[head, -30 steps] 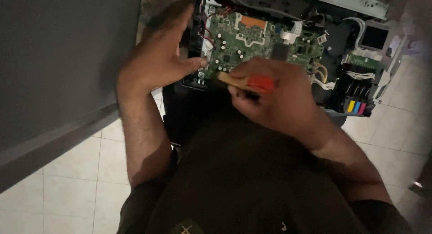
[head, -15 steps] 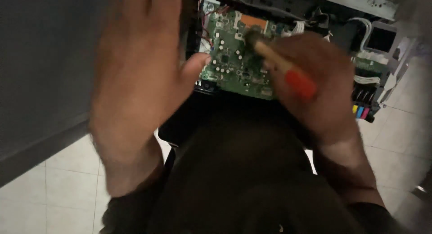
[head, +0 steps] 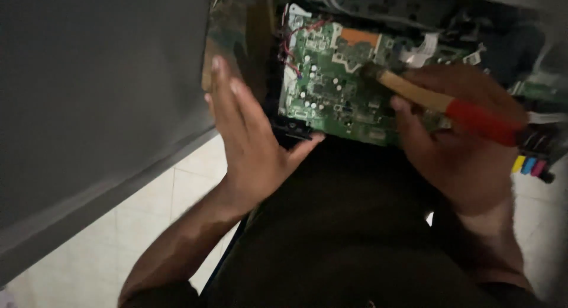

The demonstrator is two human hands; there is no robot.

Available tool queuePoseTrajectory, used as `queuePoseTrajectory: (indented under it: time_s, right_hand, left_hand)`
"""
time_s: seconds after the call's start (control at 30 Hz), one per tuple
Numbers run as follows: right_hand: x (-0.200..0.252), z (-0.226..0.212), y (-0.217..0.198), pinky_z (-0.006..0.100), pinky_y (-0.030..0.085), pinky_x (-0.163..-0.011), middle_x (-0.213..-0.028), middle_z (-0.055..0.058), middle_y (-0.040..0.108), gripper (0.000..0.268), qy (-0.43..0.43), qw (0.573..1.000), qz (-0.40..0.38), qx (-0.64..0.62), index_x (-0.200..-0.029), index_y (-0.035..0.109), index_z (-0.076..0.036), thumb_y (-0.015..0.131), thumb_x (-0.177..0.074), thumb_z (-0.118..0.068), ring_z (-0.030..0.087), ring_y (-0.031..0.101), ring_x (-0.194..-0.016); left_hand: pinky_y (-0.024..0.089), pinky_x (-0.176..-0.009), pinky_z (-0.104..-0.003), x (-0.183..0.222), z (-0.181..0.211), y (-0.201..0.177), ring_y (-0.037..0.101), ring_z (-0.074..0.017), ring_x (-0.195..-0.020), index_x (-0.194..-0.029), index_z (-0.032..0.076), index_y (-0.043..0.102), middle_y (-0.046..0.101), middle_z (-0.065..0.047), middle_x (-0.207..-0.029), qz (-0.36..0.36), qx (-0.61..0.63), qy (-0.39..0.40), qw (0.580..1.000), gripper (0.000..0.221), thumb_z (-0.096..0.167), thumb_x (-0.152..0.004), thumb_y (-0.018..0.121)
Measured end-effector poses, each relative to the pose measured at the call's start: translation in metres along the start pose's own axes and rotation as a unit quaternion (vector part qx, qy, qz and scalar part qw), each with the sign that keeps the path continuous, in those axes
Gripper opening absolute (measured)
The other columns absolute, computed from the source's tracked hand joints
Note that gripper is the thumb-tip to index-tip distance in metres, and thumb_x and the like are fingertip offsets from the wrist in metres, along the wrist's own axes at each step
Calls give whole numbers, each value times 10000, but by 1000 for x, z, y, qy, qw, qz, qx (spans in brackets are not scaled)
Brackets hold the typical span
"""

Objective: Disconnecting ribbon cables and wire connectors from a main circuit board and cleaning it with a brush.

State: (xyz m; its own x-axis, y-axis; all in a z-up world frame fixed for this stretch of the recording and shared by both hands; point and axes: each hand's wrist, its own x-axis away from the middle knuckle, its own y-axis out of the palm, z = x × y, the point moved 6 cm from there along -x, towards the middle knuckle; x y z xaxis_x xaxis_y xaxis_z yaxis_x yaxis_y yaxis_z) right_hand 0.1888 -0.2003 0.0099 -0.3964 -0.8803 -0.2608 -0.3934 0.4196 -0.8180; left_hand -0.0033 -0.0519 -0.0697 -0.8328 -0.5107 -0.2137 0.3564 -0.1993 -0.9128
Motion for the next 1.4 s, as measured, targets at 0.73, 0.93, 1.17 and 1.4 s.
queuePoseTrajectory:
  time_s: [0.73, 0.93, 1.17, 1.4]
  right_hand:
    - [8, 12, -4, 346, 542, -779, -1080, 188, 748, 196, 150, 984, -87, -45, -1150, 745, 88, 804, -1046, -67, 261, 710, -906]
    - [-4, 16, -1, 444, 574, -915, -1256, 374, 731, 124, 60, 993, 7, -101, -1263, 729, 224, 744, -1163, 152, 411, 729, -1083]
    - [25, 15, 2, 392, 541, -732, -971, 84, 707, 234, 4, 976, -183, 122, -1110, 715, -70, 660, -1039, -286, 270, 685, -879]
    - [-12, -3, -4, 487, 594, -907, -1213, 294, 761, 180, -15, 997, -46, -58, -1241, 734, 98, 700, -1072, 47, 413, 755, -1056]
  left_hand:
    - [267, -1527, -594, -1, -13, 21, 28, -369, -1785, -1659, 329, -264, -143, -99, -1822, 108, 403, -85, 905, 1560, 362, -770, 1017]
    - [187, -1518, -670, -6, -17, 48, 6, -341, -1761, -1661, 227, -233, -54, -121, -1822, 116, 464, -97, 873, 1531, 539, -685, 904]
    - [147, -1506, -593, -14, -23, 60, 147, -336, -1746, -1653, 199, -225, 68, -177, -1819, 50, 536, -102, 836, 1537, 531, -676, 914]
    - [329, -1443, -556, -11, -24, 58, 326, -341, -1690, -1707, 189, 1, 291, -207, -1760, 67, 498, -83, 860, 1392, 556, -715, 906]
